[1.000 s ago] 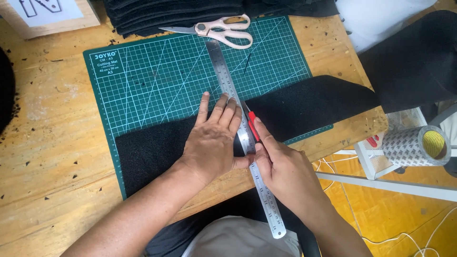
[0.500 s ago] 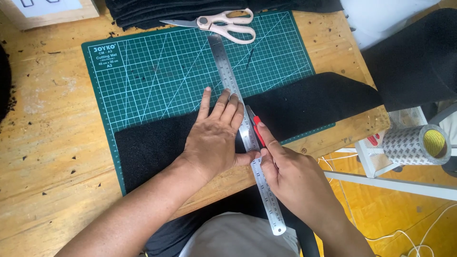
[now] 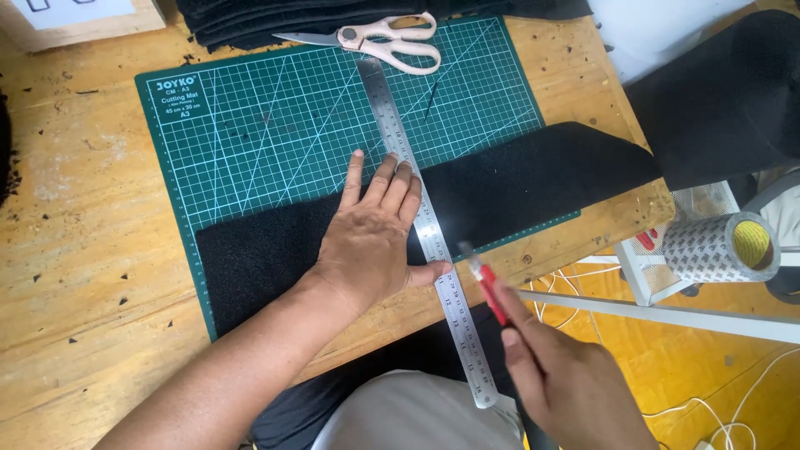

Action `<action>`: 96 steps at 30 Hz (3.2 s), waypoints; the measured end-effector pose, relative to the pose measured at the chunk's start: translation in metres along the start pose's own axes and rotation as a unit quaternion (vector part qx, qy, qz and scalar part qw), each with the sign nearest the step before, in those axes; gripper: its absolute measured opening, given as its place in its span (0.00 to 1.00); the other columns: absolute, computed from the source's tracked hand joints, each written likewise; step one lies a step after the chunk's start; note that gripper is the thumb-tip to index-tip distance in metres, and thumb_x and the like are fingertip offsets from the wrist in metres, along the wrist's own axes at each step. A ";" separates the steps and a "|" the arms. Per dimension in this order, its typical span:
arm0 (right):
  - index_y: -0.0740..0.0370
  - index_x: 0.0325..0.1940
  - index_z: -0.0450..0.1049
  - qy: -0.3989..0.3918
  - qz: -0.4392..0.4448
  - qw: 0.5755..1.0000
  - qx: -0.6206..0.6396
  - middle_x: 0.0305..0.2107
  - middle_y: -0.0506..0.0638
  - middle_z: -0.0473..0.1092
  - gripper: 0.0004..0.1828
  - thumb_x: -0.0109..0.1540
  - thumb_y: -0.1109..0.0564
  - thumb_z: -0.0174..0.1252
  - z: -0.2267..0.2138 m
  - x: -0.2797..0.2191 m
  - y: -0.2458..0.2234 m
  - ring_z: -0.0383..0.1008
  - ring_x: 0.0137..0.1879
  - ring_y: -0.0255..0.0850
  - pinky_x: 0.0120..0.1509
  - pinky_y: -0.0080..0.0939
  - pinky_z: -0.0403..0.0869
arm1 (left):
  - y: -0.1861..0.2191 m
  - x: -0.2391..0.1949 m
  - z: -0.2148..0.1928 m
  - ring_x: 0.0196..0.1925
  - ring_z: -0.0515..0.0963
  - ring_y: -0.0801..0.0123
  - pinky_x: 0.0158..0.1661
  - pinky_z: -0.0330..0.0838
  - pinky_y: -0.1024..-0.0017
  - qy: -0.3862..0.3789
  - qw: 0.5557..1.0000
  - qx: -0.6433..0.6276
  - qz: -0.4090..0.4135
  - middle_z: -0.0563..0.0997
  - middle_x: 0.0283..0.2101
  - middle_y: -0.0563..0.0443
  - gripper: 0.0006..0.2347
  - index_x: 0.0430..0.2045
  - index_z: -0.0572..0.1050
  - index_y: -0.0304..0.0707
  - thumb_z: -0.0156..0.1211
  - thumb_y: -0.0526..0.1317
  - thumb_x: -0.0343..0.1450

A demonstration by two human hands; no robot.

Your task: The person measures and cuts a piece of black fabric on a green cutting mat using a metal ruler and a red utility knife. The person aligns the ruler, cuts along the edge, and then separates the cut piece from the main fabric.

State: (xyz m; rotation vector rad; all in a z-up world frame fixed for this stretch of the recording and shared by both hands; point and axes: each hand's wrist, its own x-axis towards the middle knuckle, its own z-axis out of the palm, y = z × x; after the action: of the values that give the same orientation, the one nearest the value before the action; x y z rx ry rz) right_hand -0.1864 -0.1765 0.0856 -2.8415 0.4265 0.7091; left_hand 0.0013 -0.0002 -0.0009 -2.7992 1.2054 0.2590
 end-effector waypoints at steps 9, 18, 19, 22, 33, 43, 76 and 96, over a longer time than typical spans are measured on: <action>0.53 0.78 0.52 0.266 -0.223 0.921 0.179 0.64 0.58 0.70 0.31 0.71 0.51 0.48 0.010 0.095 0.002 0.76 0.65 0.51 0.58 0.49 0.78 | 0.001 -0.002 -0.005 0.80 0.38 0.51 0.71 0.17 0.37 -0.020 1.000 -0.001 -0.007 0.48 0.77 0.43 0.53 0.72 0.48 0.35 0.31 0.83 0.64; 0.53 0.80 0.49 0.281 -0.180 0.919 0.208 0.58 0.58 0.74 0.32 0.72 0.50 0.44 -0.015 0.116 0.019 0.79 0.57 0.48 0.48 0.44 0.78 | -0.001 -0.005 -0.004 0.79 0.43 0.49 0.71 0.21 0.36 0.027 0.999 -0.024 0.004 0.53 0.75 0.40 0.52 0.70 0.52 0.31 0.36 0.82 0.65; 0.53 0.80 0.49 0.280 -0.186 0.918 0.209 0.58 0.58 0.74 0.32 0.72 0.50 0.44 -0.017 0.120 0.020 0.79 0.57 0.48 0.48 0.44 0.78 | -0.003 -0.006 -0.003 0.79 0.43 0.49 0.71 0.21 0.36 0.027 0.999 -0.023 -0.002 0.53 0.75 0.40 0.52 0.70 0.52 0.31 0.36 0.82 0.65; 0.56 0.81 0.52 0.302 -0.192 0.921 0.155 0.50 0.56 0.76 0.32 0.73 0.48 0.45 -0.030 0.128 0.014 0.71 0.55 0.49 0.51 0.52 0.73 | -0.003 -0.010 0.001 0.78 0.44 0.48 0.71 0.21 0.37 0.056 0.997 -0.054 0.012 0.56 0.73 0.39 0.50 0.69 0.54 0.29 0.36 0.80 0.66; 0.66 0.51 0.75 0.372 -0.165 0.913 0.021 0.44 0.60 0.72 0.20 0.72 0.45 0.50 -0.023 0.180 0.017 0.73 0.45 0.58 0.49 0.62 0.70 | -0.006 -0.014 0.006 0.78 0.48 0.47 0.74 0.31 0.46 0.139 0.984 -0.106 0.034 0.55 0.73 0.31 0.49 0.69 0.52 0.22 0.37 0.76 0.70; 0.58 0.57 0.81 0.448 -0.187 0.873 -0.045 0.43 0.55 0.66 0.16 0.71 0.48 0.58 -0.016 0.170 0.017 0.71 0.52 0.50 0.56 0.51 0.65 | -0.019 -0.028 -0.025 0.64 0.67 0.53 0.63 0.55 0.55 0.108 0.990 -0.087 -0.030 0.70 0.54 0.39 0.27 0.59 0.68 0.26 0.51 0.54 0.75; 0.45 0.77 0.53 0.054 -0.188 0.964 0.182 0.59 0.45 0.68 0.42 0.60 0.38 0.52 -0.028 0.081 -0.065 0.78 0.55 0.38 0.34 0.38 0.85 | -0.100 -0.085 -0.022 0.33 0.60 0.82 0.37 0.56 0.80 0.227 0.662 -0.694 -0.168 0.65 0.32 0.64 0.08 0.32 0.66 0.51 0.61 0.40 0.76; 0.36 0.67 0.75 -0.020 -0.320 0.947 0.030 0.53 0.63 0.75 0.29 0.64 0.59 0.49 -0.056 0.131 -0.161 0.70 0.65 0.68 0.71 0.69 0.65 | -0.119 -0.216 -0.015 0.54 0.80 0.58 0.50 0.73 0.64 0.246 0.926 -0.270 -0.096 0.81 0.44 0.48 0.07 0.42 0.83 0.38 0.62 0.33 0.72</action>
State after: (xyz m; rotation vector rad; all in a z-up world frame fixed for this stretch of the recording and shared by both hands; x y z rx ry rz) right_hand -0.0003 -0.0688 0.0878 -2.6457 -0.4605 0.5945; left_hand -0.0561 0.2331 0.0552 -3.5955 1.0352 -0.1717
